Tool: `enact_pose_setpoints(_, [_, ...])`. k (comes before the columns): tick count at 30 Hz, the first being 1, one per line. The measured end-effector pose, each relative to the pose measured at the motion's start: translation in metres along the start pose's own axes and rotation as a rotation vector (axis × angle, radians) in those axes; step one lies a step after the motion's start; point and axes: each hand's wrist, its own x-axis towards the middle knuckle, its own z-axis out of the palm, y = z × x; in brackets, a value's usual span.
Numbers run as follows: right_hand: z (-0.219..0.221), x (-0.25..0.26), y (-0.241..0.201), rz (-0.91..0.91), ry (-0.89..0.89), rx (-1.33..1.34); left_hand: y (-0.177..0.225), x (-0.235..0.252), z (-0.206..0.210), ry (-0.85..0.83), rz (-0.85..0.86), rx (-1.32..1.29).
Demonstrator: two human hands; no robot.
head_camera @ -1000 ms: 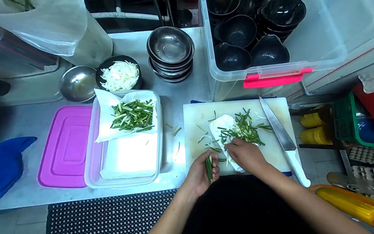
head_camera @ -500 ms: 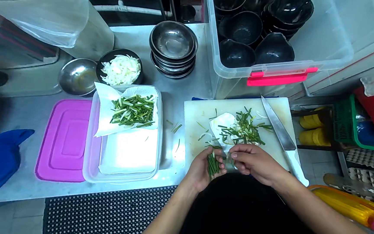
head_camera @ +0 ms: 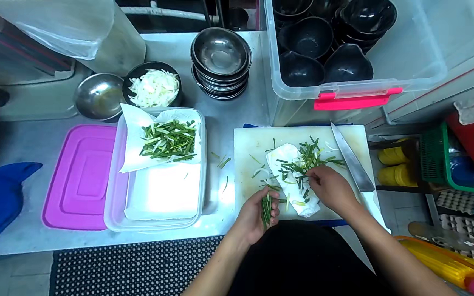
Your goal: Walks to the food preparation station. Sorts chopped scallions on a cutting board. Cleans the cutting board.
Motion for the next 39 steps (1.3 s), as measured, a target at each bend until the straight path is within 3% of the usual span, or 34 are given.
enact_pose_setpoints(10, [0.018,0.035,-0.021,0.006,-0.034,-0.180,0.001,0.001,-0.002,0.023,0.023,-0.017])
enact_pose_setpoints(18, [-0.012,0.006,-0.025,0.085,-0.114,0.378,0.002,0.000,-0.002,0.051,0.029,-0.008])
enact_pose_setpoints(23, [-0.011,-0.028,-0.050,-0.002,-0.442,0.539,0.003,0.004,0.007,0.059,0.034,0.040])
enact_pose_setpoints(25, [-0.009,-0.024,-0.046,-0.022,-0.393,0.499,0.002,0.008,0.006,0.029,0.036,0.068])
enact_pose_setpoints(29, [-0.006,0.012,-0.026,-0.039,-0.090,0.269,0.001,0.009,0.000,0.018,0.023,0.036])
enact_pose_setpoints(35, [0.010,0.058,-0.029,-0.182,-0.125,-0.211,0.003,0.009,-0.001,0.020,0.014,0.021])
enact_pose_setpoints(39, [0.016,0.060,-0.034,-0.227,-0.102,-0.328,0.003,0.007,-0.005,0.035,0.029,0.008])
